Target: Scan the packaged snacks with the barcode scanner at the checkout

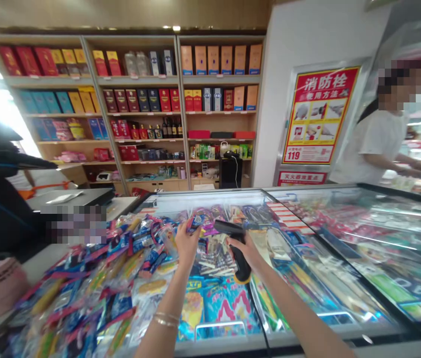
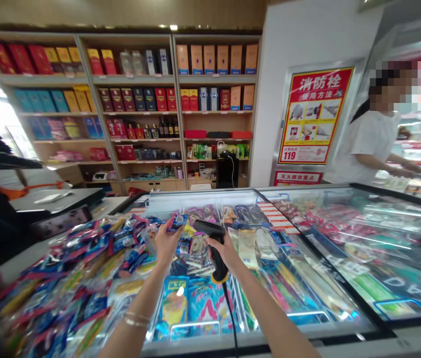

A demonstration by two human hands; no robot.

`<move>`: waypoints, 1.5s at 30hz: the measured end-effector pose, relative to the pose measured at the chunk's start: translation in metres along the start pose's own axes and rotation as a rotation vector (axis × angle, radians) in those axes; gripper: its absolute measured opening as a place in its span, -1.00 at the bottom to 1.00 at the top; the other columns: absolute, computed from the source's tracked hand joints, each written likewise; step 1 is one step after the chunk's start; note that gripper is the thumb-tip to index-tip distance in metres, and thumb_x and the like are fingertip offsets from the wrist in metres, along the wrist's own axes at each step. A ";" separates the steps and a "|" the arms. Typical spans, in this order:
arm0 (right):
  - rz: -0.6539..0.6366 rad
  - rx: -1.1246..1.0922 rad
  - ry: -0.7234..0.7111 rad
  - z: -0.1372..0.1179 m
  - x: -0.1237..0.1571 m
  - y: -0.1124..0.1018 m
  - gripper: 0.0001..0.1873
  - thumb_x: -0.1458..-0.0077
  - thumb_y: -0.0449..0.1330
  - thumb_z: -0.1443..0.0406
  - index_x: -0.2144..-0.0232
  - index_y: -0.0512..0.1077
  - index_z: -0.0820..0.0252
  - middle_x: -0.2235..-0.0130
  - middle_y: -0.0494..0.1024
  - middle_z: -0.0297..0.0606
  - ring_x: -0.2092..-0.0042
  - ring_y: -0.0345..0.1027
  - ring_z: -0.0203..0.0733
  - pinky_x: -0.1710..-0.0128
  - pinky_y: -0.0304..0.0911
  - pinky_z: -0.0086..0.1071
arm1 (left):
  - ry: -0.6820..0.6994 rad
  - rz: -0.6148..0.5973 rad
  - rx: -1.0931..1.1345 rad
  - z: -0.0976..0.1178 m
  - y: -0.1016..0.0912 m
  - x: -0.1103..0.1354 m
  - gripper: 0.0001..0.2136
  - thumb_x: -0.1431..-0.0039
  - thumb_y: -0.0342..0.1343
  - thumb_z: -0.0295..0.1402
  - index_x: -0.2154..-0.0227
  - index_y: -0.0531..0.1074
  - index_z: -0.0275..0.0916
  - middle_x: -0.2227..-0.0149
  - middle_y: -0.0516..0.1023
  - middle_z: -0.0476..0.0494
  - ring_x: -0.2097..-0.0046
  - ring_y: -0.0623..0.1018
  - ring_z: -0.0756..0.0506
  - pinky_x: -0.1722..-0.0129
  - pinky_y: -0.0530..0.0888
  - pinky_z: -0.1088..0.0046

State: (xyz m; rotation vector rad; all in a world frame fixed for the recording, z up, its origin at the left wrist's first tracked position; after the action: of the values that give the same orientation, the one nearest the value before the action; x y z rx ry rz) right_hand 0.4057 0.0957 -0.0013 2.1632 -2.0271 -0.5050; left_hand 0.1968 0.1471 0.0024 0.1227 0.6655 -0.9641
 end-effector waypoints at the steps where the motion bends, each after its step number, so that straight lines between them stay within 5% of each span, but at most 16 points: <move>1: -0.005 0.002 -0.002 0.000 0.002 0.000 -0.60 0.19 0.40 0.15 0.37 0.32 0.17 0.49 0.49 -0.38 0.65 0.28 -0.33 0.69 0.19 -0.45 | -0.019 0.002 0.007 -0.003 -0.001 -0.001 -0.65 0.05 0.24 -0.20 0.16 0.54 -0.17 0.29 0.50 -0.07 0.29 0.53 -0.10 0.22 0.46 0.37; 32: -0.066 -0.042 -0.027 -0.002 0.009 0.009 -0.63 0.17 0.37 0.18 0.38 0.28 0.13 0.50 0.47 -0.41 0.66 0.29 -0.31 0.71 0.18 -0.42 | -0.025 -0.020 0.054 0.000 -0.002 -0.002 -0.65 0.12 0.26 -0.20 0.21 0.53 -0.18 0.30 0.48 -0.05 0.28 0.52 -0.09 0.20 0.44 0.39; 45: 0.041 -0.103 0.015 0.009 0.001 -0.002 -0.60 0.22 0.38 0.17 0.36 0.31 0.15 0.49 0.51 -0.38 0.64 0.30 -0.33 0.69 0.19 -0.45 | -0.060 0.048 0.028 0.002 -0.019 -0.017 -0.63 0.09 0.23 -0.17 0.19 0.53 -0.21 0.29 0.51 -0.09 0.21 0.52 -0.14 0.11 0.43 0.32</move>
State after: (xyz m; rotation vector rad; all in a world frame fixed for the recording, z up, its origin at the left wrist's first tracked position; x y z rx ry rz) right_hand 0.4042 0.0963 -0.0105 2.0563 -1.9871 -0.5734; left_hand 0.1768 0.1474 0.0174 0.1336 0.5918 -0.9275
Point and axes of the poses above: each hand's wrist, its own x-axis away from the middle knuckle, its own y-axis out of the palm, z = x × y, the point moved 6 cm from there along -x, towards the middle knuckle
